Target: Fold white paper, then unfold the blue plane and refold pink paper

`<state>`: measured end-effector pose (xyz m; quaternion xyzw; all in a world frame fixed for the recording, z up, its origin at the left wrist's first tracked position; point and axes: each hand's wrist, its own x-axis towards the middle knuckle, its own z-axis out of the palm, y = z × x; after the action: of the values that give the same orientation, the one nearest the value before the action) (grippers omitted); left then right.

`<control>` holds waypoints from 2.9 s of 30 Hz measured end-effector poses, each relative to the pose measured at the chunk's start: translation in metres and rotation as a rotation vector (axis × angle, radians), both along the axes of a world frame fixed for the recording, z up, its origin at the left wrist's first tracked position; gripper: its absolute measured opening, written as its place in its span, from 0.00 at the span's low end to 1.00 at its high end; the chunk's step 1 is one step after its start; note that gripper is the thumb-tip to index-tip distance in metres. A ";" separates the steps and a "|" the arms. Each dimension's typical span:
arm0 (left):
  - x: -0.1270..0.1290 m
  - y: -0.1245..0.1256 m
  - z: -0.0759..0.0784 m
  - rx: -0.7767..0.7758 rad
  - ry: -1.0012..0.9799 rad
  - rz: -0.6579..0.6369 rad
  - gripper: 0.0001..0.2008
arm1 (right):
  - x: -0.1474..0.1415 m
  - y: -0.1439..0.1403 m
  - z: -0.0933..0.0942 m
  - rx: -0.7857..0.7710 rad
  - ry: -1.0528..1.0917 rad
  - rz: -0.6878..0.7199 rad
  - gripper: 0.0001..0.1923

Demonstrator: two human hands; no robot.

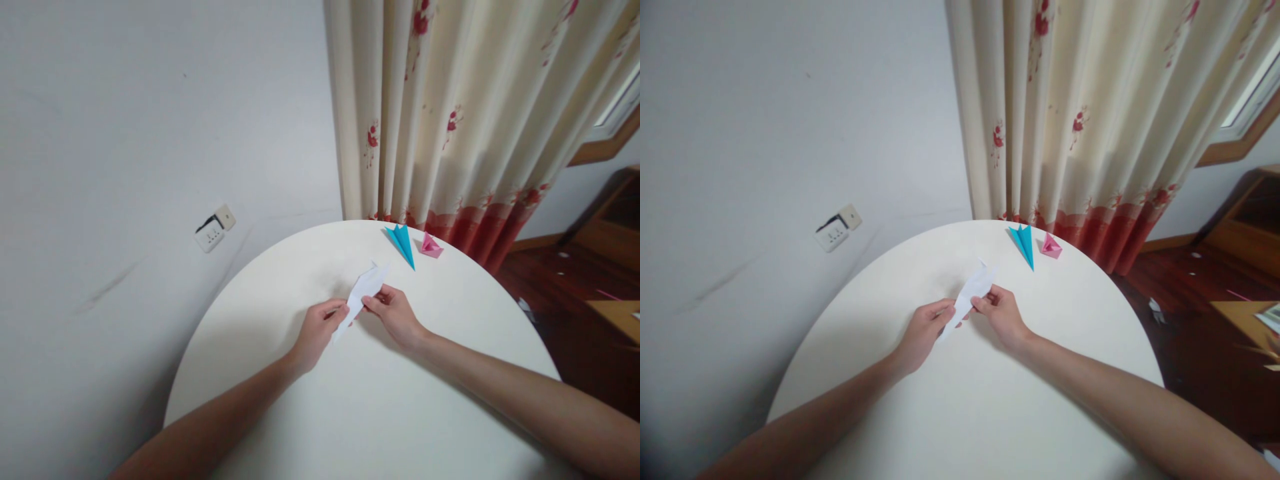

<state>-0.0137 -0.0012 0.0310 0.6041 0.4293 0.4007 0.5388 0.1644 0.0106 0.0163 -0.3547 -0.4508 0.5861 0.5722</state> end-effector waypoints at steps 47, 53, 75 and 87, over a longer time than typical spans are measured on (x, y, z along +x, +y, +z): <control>-0.004 0.011 -0.007 0.057 -0.081 -0.023 0.14 | -0.002 -0.002 0.000 0.132 -0.101 0.152 0.11; -0.004 0.006 -0.008 0.042 -0.096 -0.055 0.15 | 0.000 -0.003 0.003 0.084 0.034 0.316 0.19; 0.003 0.007 -0.006 0.159 -0.078 0.195 0.13 | -0.001 -0.002 0.004 0.059 -0.209 0.129 0.16; 0.003 0.005 -0.008 -0.074 -0.062 0.049 0.15 | 0.001 0.005 -0.006 0.063 -0.239 -0.056 0.16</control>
<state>-0.0109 0.0040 0.0231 0.5602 0.4415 0.4161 0.5640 0.1650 0.0153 0.0108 -0.4160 -0.5240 0.5091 0.5414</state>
